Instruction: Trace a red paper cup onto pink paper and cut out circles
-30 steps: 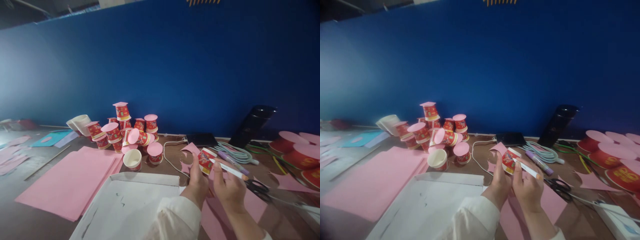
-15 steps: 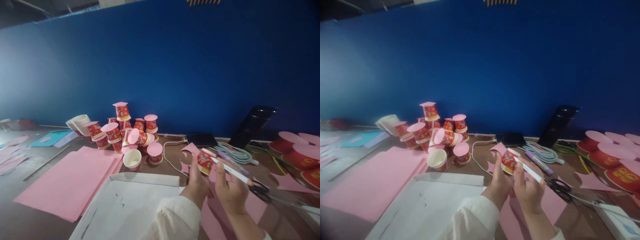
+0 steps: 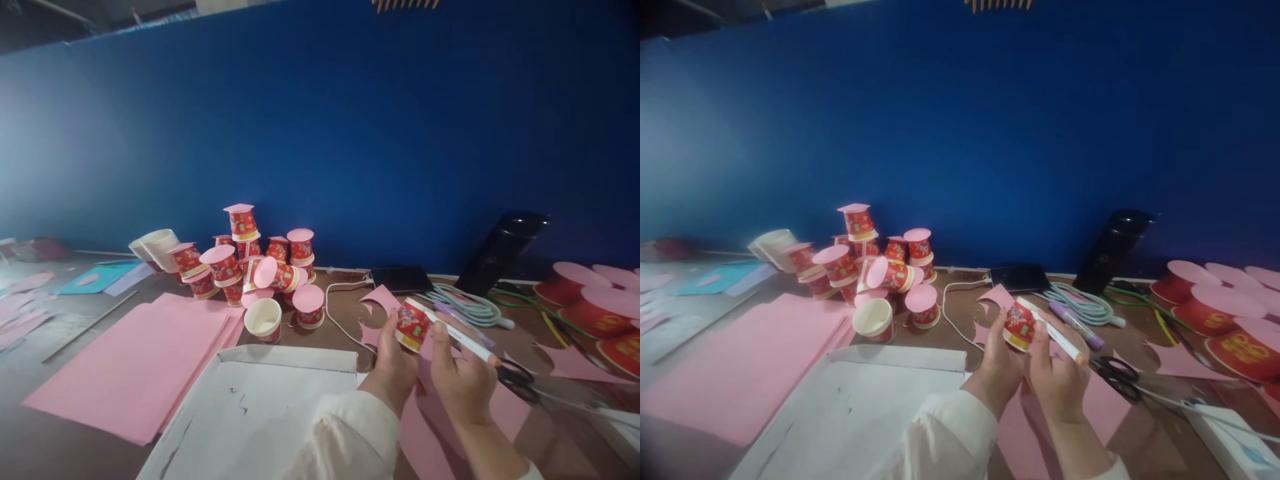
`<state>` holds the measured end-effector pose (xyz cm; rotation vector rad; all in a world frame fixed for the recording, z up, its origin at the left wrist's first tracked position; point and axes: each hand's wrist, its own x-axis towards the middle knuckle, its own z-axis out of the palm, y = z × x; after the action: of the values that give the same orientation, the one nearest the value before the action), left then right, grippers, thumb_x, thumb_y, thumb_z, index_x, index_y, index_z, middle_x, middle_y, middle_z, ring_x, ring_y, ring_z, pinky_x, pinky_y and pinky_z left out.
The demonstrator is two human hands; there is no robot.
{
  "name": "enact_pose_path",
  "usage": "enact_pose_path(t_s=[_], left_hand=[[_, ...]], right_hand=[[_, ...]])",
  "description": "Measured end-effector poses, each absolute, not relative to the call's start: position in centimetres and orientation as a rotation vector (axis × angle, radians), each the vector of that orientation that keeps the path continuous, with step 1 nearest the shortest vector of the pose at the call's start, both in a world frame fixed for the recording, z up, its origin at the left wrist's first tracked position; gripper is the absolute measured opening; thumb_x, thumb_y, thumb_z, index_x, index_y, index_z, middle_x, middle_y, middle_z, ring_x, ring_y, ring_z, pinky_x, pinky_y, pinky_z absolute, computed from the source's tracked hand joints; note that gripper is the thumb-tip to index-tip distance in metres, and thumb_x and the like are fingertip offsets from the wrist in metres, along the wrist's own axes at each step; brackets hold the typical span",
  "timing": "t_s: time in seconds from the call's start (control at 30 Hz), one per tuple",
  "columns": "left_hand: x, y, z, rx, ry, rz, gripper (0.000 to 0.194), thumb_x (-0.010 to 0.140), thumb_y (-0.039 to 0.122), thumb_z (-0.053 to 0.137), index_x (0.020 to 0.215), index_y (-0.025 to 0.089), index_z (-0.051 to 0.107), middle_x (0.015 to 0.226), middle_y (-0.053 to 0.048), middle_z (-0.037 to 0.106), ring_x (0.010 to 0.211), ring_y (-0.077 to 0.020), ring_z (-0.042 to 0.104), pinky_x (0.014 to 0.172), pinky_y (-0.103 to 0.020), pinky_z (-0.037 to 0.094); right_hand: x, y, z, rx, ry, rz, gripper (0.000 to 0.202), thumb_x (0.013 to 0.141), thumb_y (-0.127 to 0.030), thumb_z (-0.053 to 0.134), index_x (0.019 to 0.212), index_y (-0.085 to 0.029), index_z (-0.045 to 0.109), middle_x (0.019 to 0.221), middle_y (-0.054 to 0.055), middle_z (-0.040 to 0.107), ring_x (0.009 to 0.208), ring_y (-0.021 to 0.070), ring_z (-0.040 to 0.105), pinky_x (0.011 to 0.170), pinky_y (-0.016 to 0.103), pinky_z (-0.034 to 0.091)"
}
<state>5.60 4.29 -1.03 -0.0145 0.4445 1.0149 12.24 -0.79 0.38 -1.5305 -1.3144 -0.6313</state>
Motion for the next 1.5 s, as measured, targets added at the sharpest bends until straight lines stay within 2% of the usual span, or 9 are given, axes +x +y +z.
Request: enact_pose_path(t_s=[0.37, 0.57, 0.83, 1.0, 1.5], left_hand=[[5.5, 4.0, -0.5, -0.082, 0.413, 1.009, 0.026, 0.091, 0.030, 0.067, 0.106, 0.010, 0.076, 0.113, -0.017, 0.078, 0.108, -0.0263, 0.075, 0.105, -0.032, 0.053], [5.4, 4.1, -0.2, -0.082, 0.388, 1.017, 0.022, 0.090, 0.023, 0.065, 0.103, 0.011, 0.076, 0.104, -0.014, 0.079, 0.095, -0.0232, 0.076, 0.096, -0.030, 0.057], [5.4, 4.1, 0.5, -0.160, 0.464, 0.955, 0.023, 0.090, 0.025, 0.063, 0.101, 0.009, 0.076, 0.097, -0.015, 0.079, 0.090, -0.0241, 0.077, 0.086, -0.030, 0.060], [5.3, 4.2, 0.4, -0.192, 0.464, 0.941, 0.026, 0.090, 0.027, 0.064, 0.102, 0.006, 0.075, 0.097, -0.016, 0.079, 0.088, -0.0223, 0.076, 0.085, -0.027, 0.059], [5.0, 4.4, 0.8, -0.215, 0.496, 0.974, 0.024, 0.092, 0.026, 0.063, 0.100, 0.007, 0.075, 0.096, -0.016, 0.078, 0.079, -0.0207, 0.075, 0.078, -0.027, 0.060]], right_hand=[[12.3, -0.7, 0.3, -1.520, -1.347, -0.676, 0.024, 0.101, -0.029, 0.058, 0.107, -0.014, 0.077, 0.096, 0.014, 0.080, 0.093, 0.0284, 0.076, 0.083, 0.039, 0.056], [12.4, -0.6, 0.1, -1.507, -1.351, -0.722, 0.024, 0.100, -0.028, 0.059, 0.105, -0.014, 0.077, 0.093, 0.014, 0.080, 0.090, 0.0274, 0.076, 0.081, 0.037, 0.057], [12.4, -0.6, 0.2, -1.502, -1.365, -0.714, 0.025, 0.101, -0.028, 0.058, 0.103, -0.013, 0.077, 0.094, 0.014, 0.081, 0.095, 0.0274, 0.077, 0.085, 0.037, 0.057], [12.5, -0.4, -0.1, -1.476, -1.361, -0.766, 0.021, 0.099, -0.026, 0.061, 0.103, -0.012, 0.077, 0.093, 0.015, 0.081, 0.095, 0.0274, 0.077, 0.085, 0.037, 0.058], [12.9, -0.3, -0.2, -1.474, -1.366, -0.805, 0.017, 0.098, -0.023, 0.063, 0.103, -0.013, 0.076, 0.092, 0.014, 0.080, 0.091, 0.0269, 0.078, 0.083, 0.036, 0.059]])
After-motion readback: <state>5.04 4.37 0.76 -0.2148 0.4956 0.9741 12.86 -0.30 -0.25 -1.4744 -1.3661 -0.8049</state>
